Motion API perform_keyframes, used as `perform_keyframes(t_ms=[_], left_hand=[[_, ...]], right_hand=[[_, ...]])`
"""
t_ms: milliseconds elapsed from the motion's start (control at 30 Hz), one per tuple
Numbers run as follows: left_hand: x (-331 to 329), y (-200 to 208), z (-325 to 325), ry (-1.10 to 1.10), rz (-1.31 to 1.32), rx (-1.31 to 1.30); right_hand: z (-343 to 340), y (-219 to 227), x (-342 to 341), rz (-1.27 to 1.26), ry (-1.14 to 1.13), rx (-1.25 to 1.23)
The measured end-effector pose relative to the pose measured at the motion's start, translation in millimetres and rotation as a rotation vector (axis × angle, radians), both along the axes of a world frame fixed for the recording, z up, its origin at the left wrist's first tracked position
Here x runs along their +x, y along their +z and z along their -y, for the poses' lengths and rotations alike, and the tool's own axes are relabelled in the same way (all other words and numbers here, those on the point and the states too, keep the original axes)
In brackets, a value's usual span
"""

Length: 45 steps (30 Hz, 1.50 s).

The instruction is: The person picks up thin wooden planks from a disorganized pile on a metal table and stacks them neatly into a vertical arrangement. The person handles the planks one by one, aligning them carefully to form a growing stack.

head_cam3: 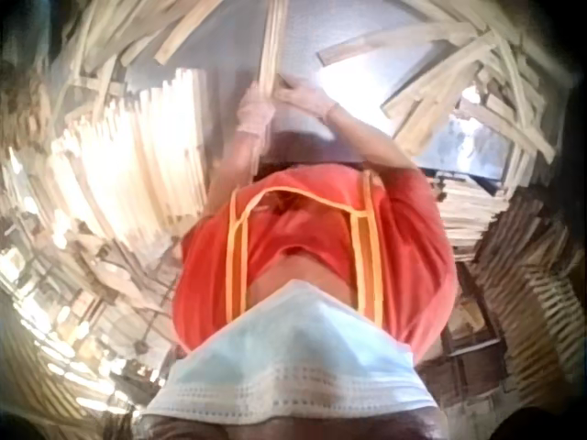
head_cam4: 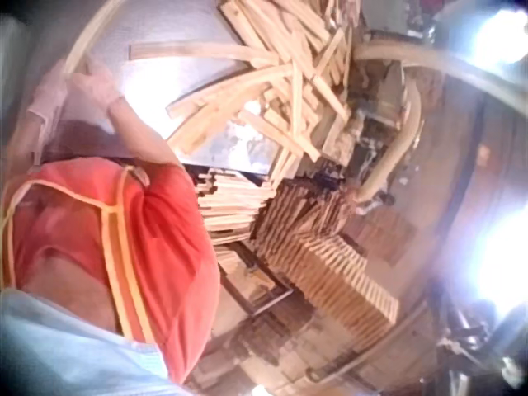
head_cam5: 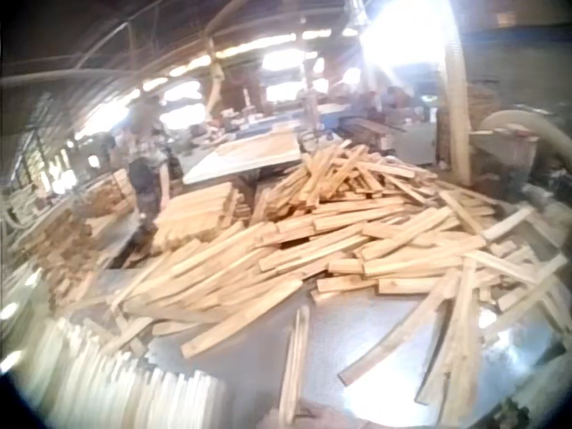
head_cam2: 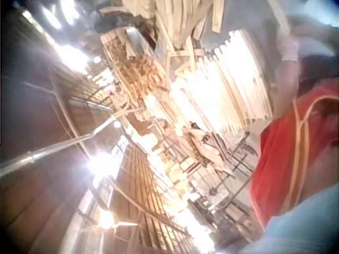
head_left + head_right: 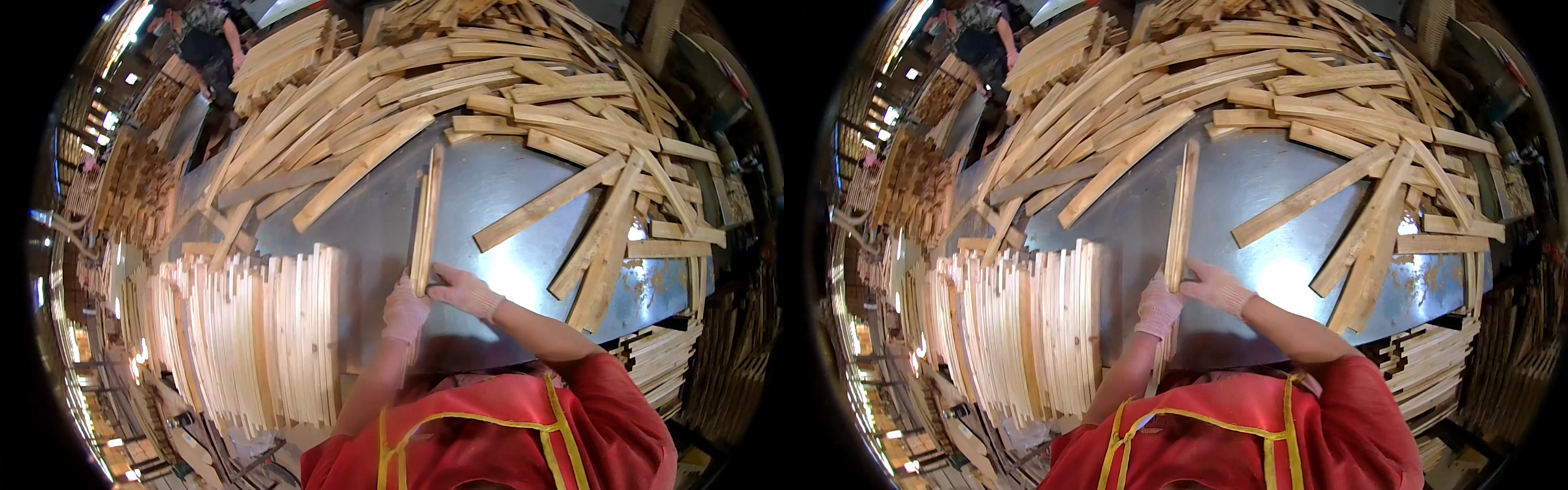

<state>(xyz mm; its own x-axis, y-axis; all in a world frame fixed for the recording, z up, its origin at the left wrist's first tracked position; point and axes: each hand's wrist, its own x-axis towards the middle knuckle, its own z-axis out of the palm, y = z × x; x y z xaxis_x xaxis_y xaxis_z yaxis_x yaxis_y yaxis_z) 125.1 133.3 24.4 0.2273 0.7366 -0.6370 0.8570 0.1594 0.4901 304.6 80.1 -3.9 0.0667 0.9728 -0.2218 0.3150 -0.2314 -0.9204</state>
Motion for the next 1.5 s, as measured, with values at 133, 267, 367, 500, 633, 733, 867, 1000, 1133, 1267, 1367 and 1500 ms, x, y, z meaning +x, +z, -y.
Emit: perform_keyframes(t_ms=[133, 267, 367, 500, 633, 733, 867, 1000, 1133, 1267, 1367, 1500], left_hand=[[-86.0, -18.6, 33.6, 0.141, -0.139, 0.207], [-178.7, -45.8, 76.8, -0.042, -0.458, 0.779], [-237.5, -54.0, 96.1, 0.004, -0.586, 0.957], [-248.5, -51.3, 98.1, -0.003, -0.513, 0.902], [-242.7, -41.1, 83.8, -0.040, -0.384, 0.914], [-236.5, -22.7, 84.1, -0.231, -0.337, 0.952], [-245.2, -32.6, 98.7, -0.480, -0.331, 0.964], [-243.6, -20.7, 103.3, -0.384, -0.127, 0.901], [-220.5, 43.5, 89.2, 0.109, 0.007, 0.480], [-186.4, 33.8, 51.4, 0.593, 0.767, 0.464], [-149.9, 22.9, 14.5, 0.577, 0.772, 0.377], [-82.7, -16.8, -1.1, 0.420, 0.751, 0.442]], right_hand=[[1.7, 49.3, 83.7, 0.776, 0.096, 0.316], [-5.1, 9.8, 204.7, 1.340, 0.113, -0.181], [-42.8, 21.6, 189.9, 1.314, 0.253, -0.335], [-76.9, 74.9, 70.7, 0.985, 0.271, -0.097], [-105.0, 46.4, -19.6, 0.505, -0.016, -0.095], [-98.0, -44.6, -56.0, 0.359, -0.009, -0.233], [-65.1, -58.0, -135.8, 0.439, 0.005, -0.292], [-57.0, -45.9, -149.2, 0.324, -0.015, -0.261], [-58.1, -65.4, -184.1, 0.062, 0.227, -0.372], [-68.7, -58.7, -182.0, -1.222, 0.501, -0.769], [-41.5, -59.4, -152.1, -1.124, 0.639, -0.526], [-44.9, 1.9, -68.3, -0.998, 0.515, -0.361]])
